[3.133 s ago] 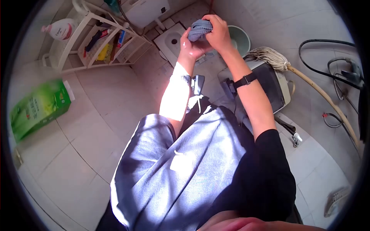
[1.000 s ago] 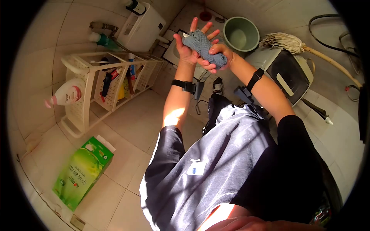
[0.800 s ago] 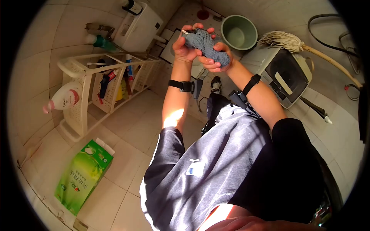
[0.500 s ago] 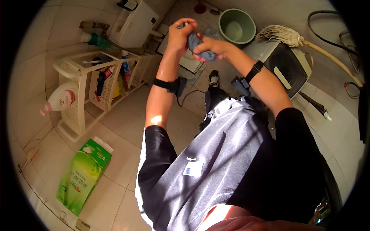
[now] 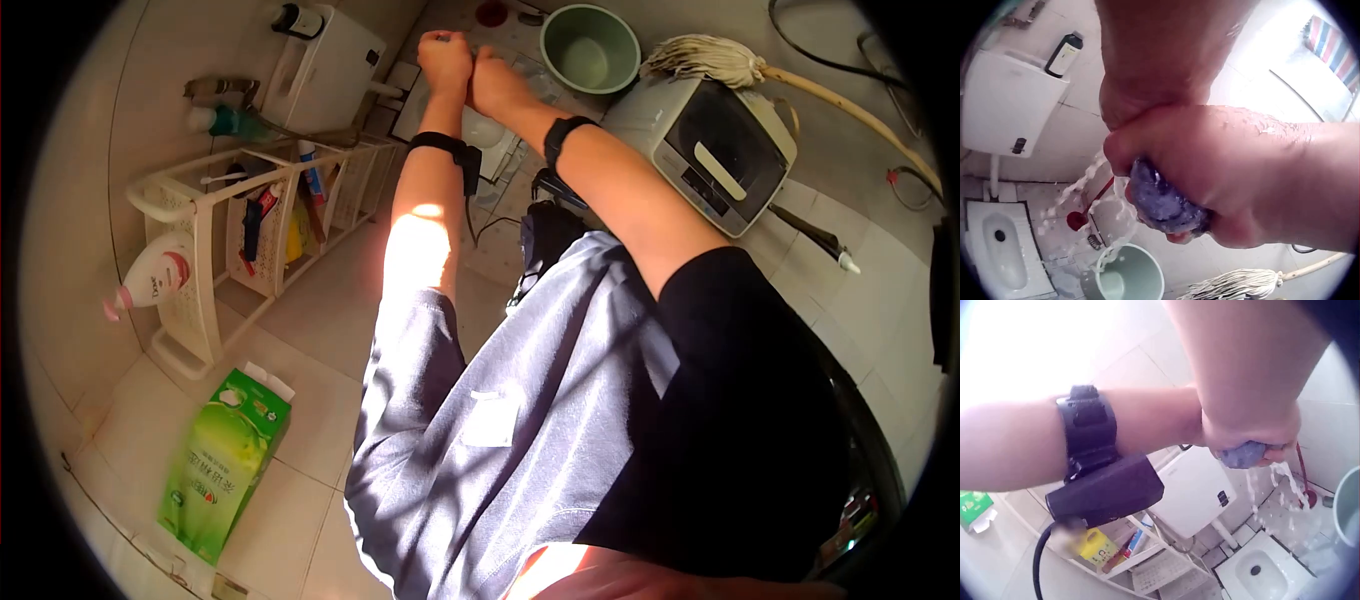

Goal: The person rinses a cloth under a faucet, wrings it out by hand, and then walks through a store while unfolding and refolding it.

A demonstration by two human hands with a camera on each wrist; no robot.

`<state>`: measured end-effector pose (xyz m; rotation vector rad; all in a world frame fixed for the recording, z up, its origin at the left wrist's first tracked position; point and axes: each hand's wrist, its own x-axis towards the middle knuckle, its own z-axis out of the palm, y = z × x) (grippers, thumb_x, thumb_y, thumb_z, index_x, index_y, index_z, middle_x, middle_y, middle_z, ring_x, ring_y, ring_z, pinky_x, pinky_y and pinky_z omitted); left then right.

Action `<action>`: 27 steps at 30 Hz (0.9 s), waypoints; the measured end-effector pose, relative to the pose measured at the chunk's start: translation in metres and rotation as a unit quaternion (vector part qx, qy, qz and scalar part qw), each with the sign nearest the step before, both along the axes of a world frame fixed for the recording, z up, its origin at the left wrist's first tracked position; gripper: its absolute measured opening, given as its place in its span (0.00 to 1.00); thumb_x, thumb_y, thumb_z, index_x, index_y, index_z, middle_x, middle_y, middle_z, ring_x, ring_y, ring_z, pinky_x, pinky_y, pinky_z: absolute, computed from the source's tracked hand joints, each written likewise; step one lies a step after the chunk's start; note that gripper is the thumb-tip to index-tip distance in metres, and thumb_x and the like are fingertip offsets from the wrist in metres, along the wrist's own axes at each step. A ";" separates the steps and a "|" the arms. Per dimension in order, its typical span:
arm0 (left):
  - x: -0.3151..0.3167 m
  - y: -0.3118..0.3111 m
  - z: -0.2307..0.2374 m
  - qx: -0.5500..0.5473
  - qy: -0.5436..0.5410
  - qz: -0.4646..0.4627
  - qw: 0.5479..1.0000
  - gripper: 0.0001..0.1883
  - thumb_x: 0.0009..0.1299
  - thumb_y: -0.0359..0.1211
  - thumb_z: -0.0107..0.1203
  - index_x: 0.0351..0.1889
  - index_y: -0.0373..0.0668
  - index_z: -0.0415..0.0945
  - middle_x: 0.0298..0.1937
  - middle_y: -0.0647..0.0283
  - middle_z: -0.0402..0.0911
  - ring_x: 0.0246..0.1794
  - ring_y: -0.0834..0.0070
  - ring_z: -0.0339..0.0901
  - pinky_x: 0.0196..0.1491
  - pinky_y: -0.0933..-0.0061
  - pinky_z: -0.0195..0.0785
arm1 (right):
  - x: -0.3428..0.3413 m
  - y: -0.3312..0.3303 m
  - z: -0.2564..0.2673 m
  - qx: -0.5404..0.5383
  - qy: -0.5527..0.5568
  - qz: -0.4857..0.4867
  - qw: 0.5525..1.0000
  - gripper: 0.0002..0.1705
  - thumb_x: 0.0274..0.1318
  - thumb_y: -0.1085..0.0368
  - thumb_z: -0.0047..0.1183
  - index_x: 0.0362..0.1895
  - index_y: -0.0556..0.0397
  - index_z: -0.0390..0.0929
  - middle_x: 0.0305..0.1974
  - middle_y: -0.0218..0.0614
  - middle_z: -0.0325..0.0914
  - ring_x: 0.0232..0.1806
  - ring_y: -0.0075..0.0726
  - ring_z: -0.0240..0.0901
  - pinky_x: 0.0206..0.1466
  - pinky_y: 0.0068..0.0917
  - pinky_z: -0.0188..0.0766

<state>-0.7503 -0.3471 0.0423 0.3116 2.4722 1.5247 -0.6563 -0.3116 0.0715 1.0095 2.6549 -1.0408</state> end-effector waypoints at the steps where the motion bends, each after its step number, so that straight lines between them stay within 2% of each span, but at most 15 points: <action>1: -0.005 0.003 -0.012 -0.001 -0.002 0.021 1.000 0.11 0.57 0.32 0.53 0.33 0.33 0.76 0.30 0.52 0.81 0.30 0.64 0.78 0.38 0.65 0.70 | 0.002 0.001 0.011 0.016 -0.011 0.021 1.000 0.28 0.48 0.60 0.55 0.47 0.66 0.60 0.36 0.58 0.79 0.39 0.56 0.78 0.43 0.44 0.74; 6: -0.005 0.006 -0.009 0.046 -0.110 0.077 0.990 0.09 0.58 0.28 0.53 0.29 0.28 0.75 0.29 0.52 0.80 0.29 0.63 0.77 0.34 0.63 0.69 | 0.003 0.008 0.006 0.044 0.007 0.067 0.997 0.28 0.46 0.61 0.56 0.47 0.66 0.62 0.36 0.57 0.79 0.42 0.57 0.77 0.43 0.43 0.74; 8: -0.006 -0.001 -0.002 0.052 -0.158 0.029 0.986 0.11 0.60 0.29 0.54 0.35 0.29 0.71 0.29 0.47 0.79 0.30 0.58 0.78 0.37 0.60 0.70 | 0.005 0.008 0.007 0.045 0.011 0.074 0.996 0.30 0.45 0.62 0.58 0.48 0.66 0.62 0.36 0.58 0.79 0.43 0.57 0.77 0.43 0.43 0.74; 11: -0.001 -0.003 0.015 0.146 -0.214 0.041 0.965 0.13 0.65 0.37 0.53 0.33 0.34 0.71 0.26 0.52 0.79 0.27 0.62 0.76 0.33 0.63 0.68 | 0.015 0.021 0.018 -0.024 0.049 0.094 0.994 0.32 0.39 0.63 0.63 0.47 0.67 0.65 0.34 0.56 0.79 0.39 0.56 0.78 0.40 0.42 0.75; 14: -0.002 -0.015 0.046 0.234 -0.319 0.039 0.918 0.19 0.70 0.47 0.46 0.33 0.39 0.72 0.26 0.57 0.79 0.26 0.66 0.75 0.33 0.67 0.67 | 0.019 0.035 0.043 -0.154 0.012 0.147 0.977 0.31 0.34 0.65 0.66 0.46 0.65 0.68 0.33 0.49 0.79 0.31 0.44 0.77 0.33 0.35 0.73; 16: 0.000 -0.028 0.065 0.278 -0.361 -0.028 0.890 0.24 0.71 0.54 0.39 0.34 0.43 0.72 0.27 0.59 0.78 0.28 0.68 0.75 0.36 0.67 0.67 | 0.028 0.039 0.056 -0.509 -0.017 0.079 0.857 0.24 0.39 0.65 0.64 0.42 0.62 0.71 0.29 0.39 0.76 0.24 0.30 0.71 0.26 0.27 0.68; 17: -0.005 -0.040 0.069 0.314 -0.379 -0.061 0.868 0.25 0.71 0.55 0.38 0.37 0.43 0.72 0.31 0.60 0.79 0.33 0.67 0.76 0.38 0.64 0.67 | 0.031 0.043 0.061 -0.509 -0.016 0.078 0.857 0.24 0.39 0.65 0.64 0.42 0.62 0.71 0.29 0.39 0.76 0.24 0.30 0.71 0.26 0.27 0.68; 19: -0.011 -0.055 0.070 0.469 -0.485 -0.148 0.723 0.32 0.68 0.58 0.39 0.48 0.37 0.71 0.39 0.54 0.80 0.44 0.56 0.76 0.46 0.53 0.70 | 0.035 0.051 0.067 -0.714 0.063 0.164 0.678 0.21 0.46 0.62 0.58 0.43 0.60 0.70 0.28 0.34 0.72 0.22 0.23 0.66 0.22 0.21 0.62; 20: -0.007 -0.060 0.083 0.537 -0.532 -0.188 0.626 0.34 0.68 0.59 0.39 0.51 0.36 0.71 0.41 0.53 0.80 0.46 0.54 0.76 0.48 0.50 0.70 | 0.036 0.050 0.072 -0.714 0.063 0.163 0.678 0.21 0.46 0.62 0.58 0.43 0.60 0.70 0.28 0.34 0.72 0.22 0.23 0.66 0.22 0.21 0.62; 22: 0.000 -0.054 0.088 0.551 -0.521 -0.211 0.616 0.33 0.66 0.58 0.43 0.52 0.35 0.72 0.43 0.50 0.80 0.48 0.52 0.75 0.49 0.50 0.70 | 0.038 0.045 0.084 -0.844 0.074 0.170 0.503 0.22 0.53 0.57 0.51 0.45 0.62 0.68 0.28 0.35 0.69 0.20 0.27 0.66 0.20 0.25 0.66; 23: 0.006 -0.050 0.091 0.566 -0.508 -0.232 0.606 0.33 0.64 0.56 0.47 0.53 0.34 0.72 0.45 0.48 0.80 0.49 0.51 0.75 0.51 0.51 0.70 | 0.039 0.041 0.086 -0.846 0.073 0.168 0.501 0.22 0.53 0.57 0.51 0.45 0.62 0.68 0.28 0.35 0.69 0.20 0.27 0.66 0.20 0.25 0.66; 24: 0.013 -0.042 0.099 0.566 -0.509 -0.230 0.606 0.33 0.64 0.56 0.47 0.53 0.34 0.72 0.45 0.48 0.80 0.49 0.51 0.75 0.51 0.51 0.70 | 0.039 0.037 0.087 -0.868 0.093 0.202 0.444 0.23 0.55 0.56 0.50 0.45 0.63 0.66 0.28 0.37 0.69 0.20 0.28 0.67 0.21 0.26 0.70; 25: 0.019 -0.030 0.107 0.613 -0.503 -0.317 0.520 0.35 0.63 0.58 0.50 0.61 0.45 0.64 0.56 0.44 0.68 0.59 0.47 0.63 0.58 0.47 0.61 | 0.038 0.035 0.088 -0.885 0.112 0.235 0.385 0.24 0.57 0.54 0.48 0.46 0.64 0.64 0.29 0.39 0.69 0.20 0.29 0.67 0.22 0.28 0.73; 26: 0.026 -0.021 0.119 0.649 -0.490 -0.397 0.426 0.40 0.62 0.60 0.53 0.70 0.56 0.57 0.68 0.40 0.56 0.70 0.43 0.51 0.66 0.44 0.52 | 0.038 0.031 0.089 -0.887 0.109 0.233 0.383 0.24 0.57 0.54 0.48 0.46 0.64 0.64 0.29 0.39 0.69 0.20 0.29 0.67 0.22 0.28 0.73; 27: 0.033 -0.017 0.135 0.671 -0.439 -0.412 0.433 0.39 0.62 0.61 0.52 0.68 0.57 0.60 0.69 0.42 0.54 0.70 0.40 0.48 0.66 0.42 0.50 | 0.039 0.025 0.089 -0.897 0.123 0.233 0.356 0.26 0.57 0.52 0.48 0.46 0.64 0.63 0.29 0.40 0.69 0.19 0.30 0.67 0.23 0.30 0.75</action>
